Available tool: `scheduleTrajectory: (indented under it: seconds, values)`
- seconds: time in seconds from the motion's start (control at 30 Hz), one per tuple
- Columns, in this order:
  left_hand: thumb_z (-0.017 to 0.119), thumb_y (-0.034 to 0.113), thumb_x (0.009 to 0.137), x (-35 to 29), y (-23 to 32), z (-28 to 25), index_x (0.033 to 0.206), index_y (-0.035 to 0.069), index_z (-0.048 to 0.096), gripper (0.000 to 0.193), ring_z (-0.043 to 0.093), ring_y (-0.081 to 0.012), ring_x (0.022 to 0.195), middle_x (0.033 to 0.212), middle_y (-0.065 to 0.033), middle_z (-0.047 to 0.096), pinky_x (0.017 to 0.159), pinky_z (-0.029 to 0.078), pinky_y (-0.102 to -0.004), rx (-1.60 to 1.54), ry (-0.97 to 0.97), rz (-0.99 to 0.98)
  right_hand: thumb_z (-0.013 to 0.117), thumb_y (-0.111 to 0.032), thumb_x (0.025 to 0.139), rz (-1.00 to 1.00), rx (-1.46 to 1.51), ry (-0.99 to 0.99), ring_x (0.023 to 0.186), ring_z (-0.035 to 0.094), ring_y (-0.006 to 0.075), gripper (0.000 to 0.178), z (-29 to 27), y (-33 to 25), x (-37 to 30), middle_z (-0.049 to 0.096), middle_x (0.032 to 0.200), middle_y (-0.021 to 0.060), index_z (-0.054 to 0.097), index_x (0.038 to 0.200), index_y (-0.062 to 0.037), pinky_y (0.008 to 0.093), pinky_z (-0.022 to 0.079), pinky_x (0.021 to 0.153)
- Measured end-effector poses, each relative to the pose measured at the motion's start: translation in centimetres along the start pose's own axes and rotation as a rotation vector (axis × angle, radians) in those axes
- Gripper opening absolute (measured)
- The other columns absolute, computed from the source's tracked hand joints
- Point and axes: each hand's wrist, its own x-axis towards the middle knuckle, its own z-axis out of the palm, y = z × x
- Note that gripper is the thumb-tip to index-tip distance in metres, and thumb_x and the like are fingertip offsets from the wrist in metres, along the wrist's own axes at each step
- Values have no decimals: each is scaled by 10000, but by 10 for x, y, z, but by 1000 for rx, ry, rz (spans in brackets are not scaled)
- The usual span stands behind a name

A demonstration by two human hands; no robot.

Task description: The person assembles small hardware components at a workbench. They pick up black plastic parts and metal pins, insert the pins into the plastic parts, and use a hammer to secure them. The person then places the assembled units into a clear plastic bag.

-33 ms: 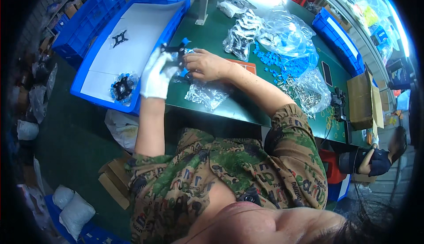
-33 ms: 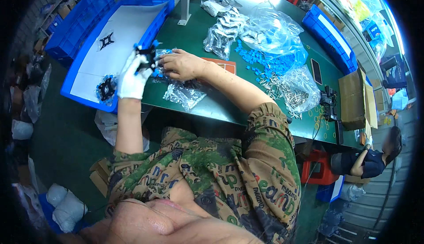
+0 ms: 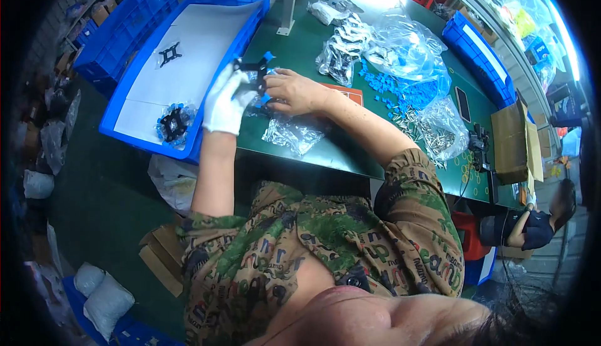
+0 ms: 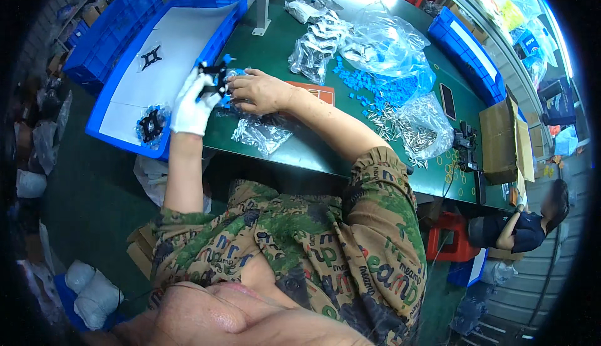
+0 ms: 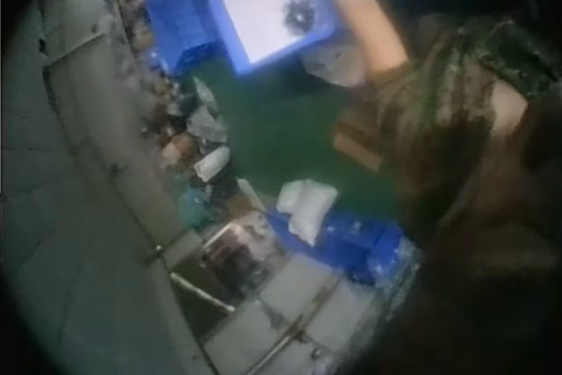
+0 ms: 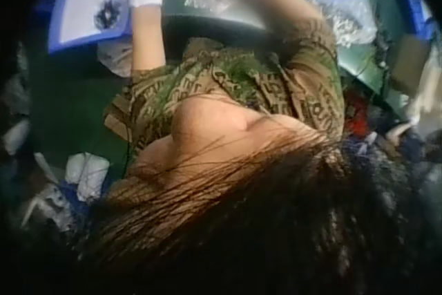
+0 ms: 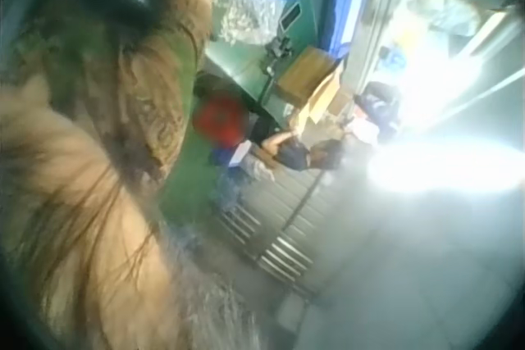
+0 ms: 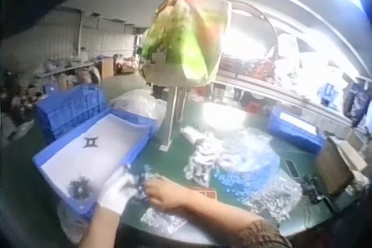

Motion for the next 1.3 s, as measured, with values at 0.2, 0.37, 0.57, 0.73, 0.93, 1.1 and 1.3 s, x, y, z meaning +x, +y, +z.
scheduleTrajectory:
  seconds: [0.2, 0.37, 0.57, 0.73, 0.93, 1.1, 1.3]
  values:
    - [603, 57, 997, 33, -23, -23, 1490, -24, 453, 522, 658, -149, 990, 1117, -45, 667, 871, 544, -340, 133, 155, 43, 644, -349, 982, 105, -40, 123, 1422, 460, 286, 367, -17, -27, -26, 563, 1451, 91, 667, 1234, -83, 563, 327, 1184]
    - [649, 58, 971, 40, -33, -27, 1454, -76, 476, 531, 642, -126, 965, 1080, -66, 682, 876, 523, -274, 299, 99, 92, 620, -295, 1000, 153, -67, 32, 1441, 441, 267, 385, 1, -28, -38, 551, 1463, 96, 632, 1316, -77, 551, 329, 1188]
    - [635, 36, 970, 43, -36, -21, 1437, -71, 505, 497, 642, -120, 942, 1071, -79, 685, 884, 518, -273, 452, 48, 186, 635, -256, 984, 108, -80, 88, 1409, 481, 274, 353, 11, -25, -30, 565, 1448, 105, 641, 1291, -83, 495, 369, 1172]
    - [614, 38, 962, 51, -45, -31, 1475, -35, 484, 534, 650, -131, 951, 1079, -99, 707, 878, 519, -284, 667, 84, 223, 685, -211, 943, 146, -37, 189, 1312, 557, 291, 364, -10, -41, -40, 602, 1398, 94, 640, 1281, -85, 478, 424, 1101]
    - [625, 64, 965, 54, -43, -31, 1490, 14, 491, 544, 655, -140, 958, 1079, -110, 716, 868, 528, -296, 777, 58, 165, 702, -213, 926, 238, -47, 204, 1257, 585, 283, 310, -16, -58, -61, 645, 1311, 81, 678, 1213, -98, 460, 456, 1038]
    - [680, 171, 950, 69, -41, -34, 1447, 77, 566, 518, 668, -171, 951, 1081, -123, 725, 880, 529, -311, 1064, -15, 123, 697, -214, 931, 270, -31, 258, 1255, 586, 277, 268, -4, -47, -71, 652, 1284, 73, 699, 1176, -106, 458, 472, 1013]
    - [701, 315, 916, 69, -45, -23, 1361, 148, 649, 479, 695, -290, 1060, 1175, -150, 731, 925, 536, -406, 1460, 43, 326, 685, -222, 941, 289, -13, 291, 1221, 601, 277, 249, -6, -44, -77, 657, 1257, 65, 708, 1165, -115, 453, 483, 997]
